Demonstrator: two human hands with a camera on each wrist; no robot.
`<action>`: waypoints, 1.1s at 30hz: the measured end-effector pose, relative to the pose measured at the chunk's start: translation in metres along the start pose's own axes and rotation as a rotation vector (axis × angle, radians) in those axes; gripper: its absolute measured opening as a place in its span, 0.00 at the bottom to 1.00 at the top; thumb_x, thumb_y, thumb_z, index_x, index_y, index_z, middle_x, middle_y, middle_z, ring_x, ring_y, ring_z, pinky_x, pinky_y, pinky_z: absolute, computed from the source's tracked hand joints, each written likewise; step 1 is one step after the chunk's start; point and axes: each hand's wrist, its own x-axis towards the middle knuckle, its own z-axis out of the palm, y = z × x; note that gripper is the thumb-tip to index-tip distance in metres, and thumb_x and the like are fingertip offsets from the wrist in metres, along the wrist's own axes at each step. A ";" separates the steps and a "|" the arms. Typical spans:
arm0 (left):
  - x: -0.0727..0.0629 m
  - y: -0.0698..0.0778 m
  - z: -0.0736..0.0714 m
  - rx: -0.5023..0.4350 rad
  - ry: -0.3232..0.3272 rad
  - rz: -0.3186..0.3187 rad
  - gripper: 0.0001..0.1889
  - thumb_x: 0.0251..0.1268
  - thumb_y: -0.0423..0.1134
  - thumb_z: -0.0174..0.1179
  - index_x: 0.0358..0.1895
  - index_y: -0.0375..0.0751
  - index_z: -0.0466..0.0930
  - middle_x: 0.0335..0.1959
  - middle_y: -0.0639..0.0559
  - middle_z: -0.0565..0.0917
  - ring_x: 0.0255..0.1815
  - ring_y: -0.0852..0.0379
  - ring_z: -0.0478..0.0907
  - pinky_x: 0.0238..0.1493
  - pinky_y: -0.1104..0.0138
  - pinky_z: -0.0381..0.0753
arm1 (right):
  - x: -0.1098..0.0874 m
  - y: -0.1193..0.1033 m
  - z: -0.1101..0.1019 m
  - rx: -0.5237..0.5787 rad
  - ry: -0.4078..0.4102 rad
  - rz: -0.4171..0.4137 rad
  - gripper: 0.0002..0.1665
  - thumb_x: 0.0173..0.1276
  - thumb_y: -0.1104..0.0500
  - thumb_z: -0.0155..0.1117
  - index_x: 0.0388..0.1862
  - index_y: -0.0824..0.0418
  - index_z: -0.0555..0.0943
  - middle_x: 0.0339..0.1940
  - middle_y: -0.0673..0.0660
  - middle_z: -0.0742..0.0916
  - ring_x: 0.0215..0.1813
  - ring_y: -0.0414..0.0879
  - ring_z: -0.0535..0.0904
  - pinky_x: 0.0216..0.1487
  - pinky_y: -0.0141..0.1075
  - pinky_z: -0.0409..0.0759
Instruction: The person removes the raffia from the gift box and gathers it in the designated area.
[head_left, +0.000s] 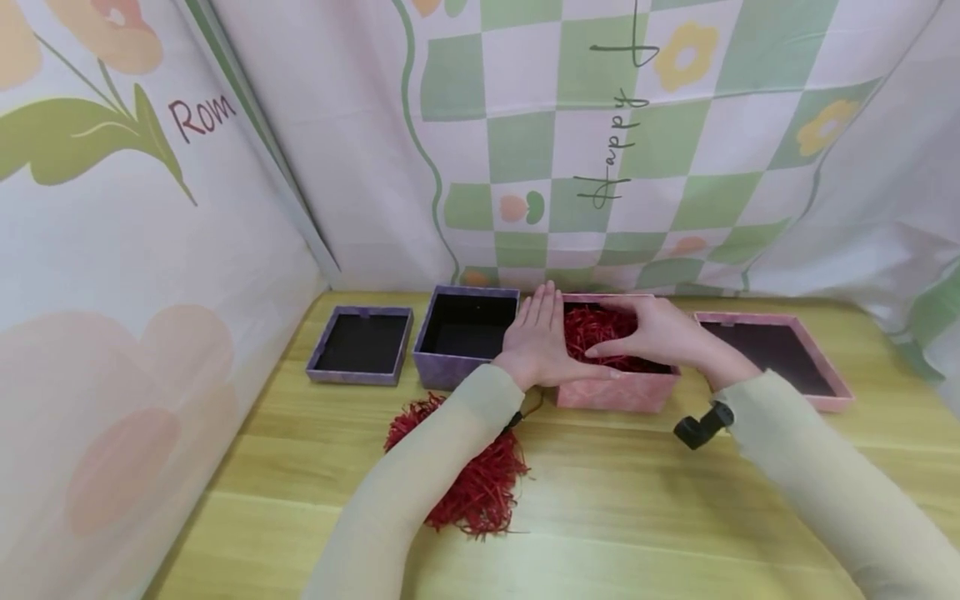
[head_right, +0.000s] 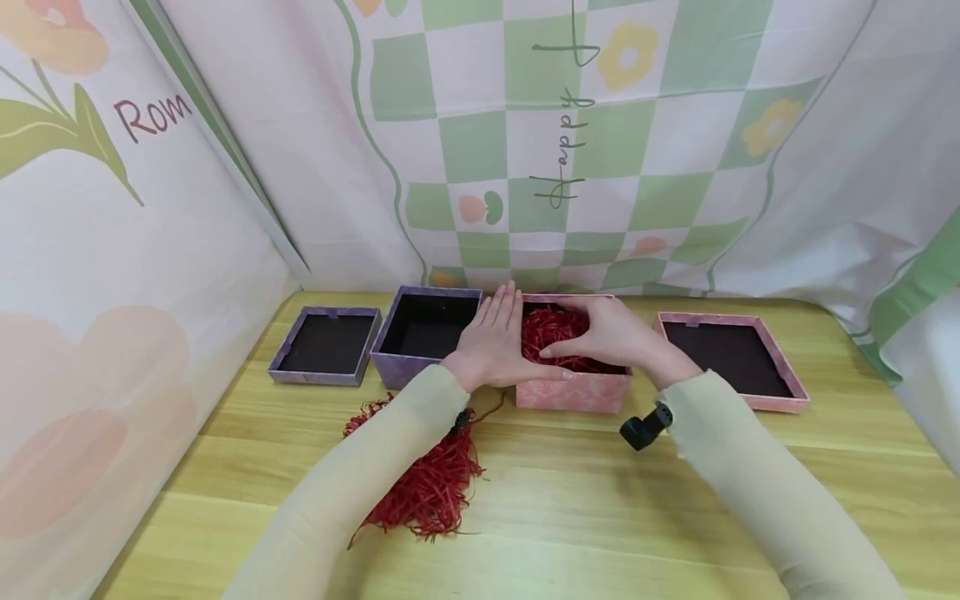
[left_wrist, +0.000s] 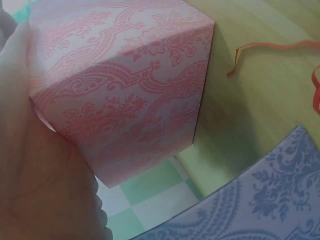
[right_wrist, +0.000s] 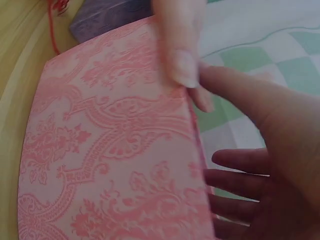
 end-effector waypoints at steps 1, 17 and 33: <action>-0.001 0.000 -0.001 0.002 0.008 0.002 0.74 0.42 0.93 0.39 0.79 0.43 0.18 0.81 0.49 0.21 0.80 0.55 0.19 0.76 0.63 0.22 | 0.003 0.000 0.002 -0.012 -0.012 -0.009 0.52 0.56 0.39 0.81 0.70 0.68 0.75 0.63 0.67 0.82 0.62 0.62 0.78 0.61 0.60 0.75; 0.004 0.004 0.002 -0.007 -0.029 -0.016 0.75 0.39 0.94 0.39 0.78 0.44 0.15 0.79 0.50 0.17 0.79 0.55 0.16 0.75 0.64 0.20 | 0.030 0.009 0.038 -0.153 -0.150 0.072 0.47 0.57 0.48 0.78 0.69 0.72 0.74 0.59 0.68 0.84 0.59 0.64 0.80 0.60 0.60 0.75; 0.004 0.001 0.002 0.009 -0.024 -0.020 0.76 0.38 0.94 0.37 0.79 0.43 0.18 0.81 0.49 0.20 0.80 0.54 0.20 0.76 0.63 0.22 | 0.031 0.008 0.049 -0.198 -0.190 0.071 0.37 0.64 0.59 0.75 0.69 0.71 0.74 0.62 0.72 0.80 0.63 0.67 0.76 0.63 0.62 0.72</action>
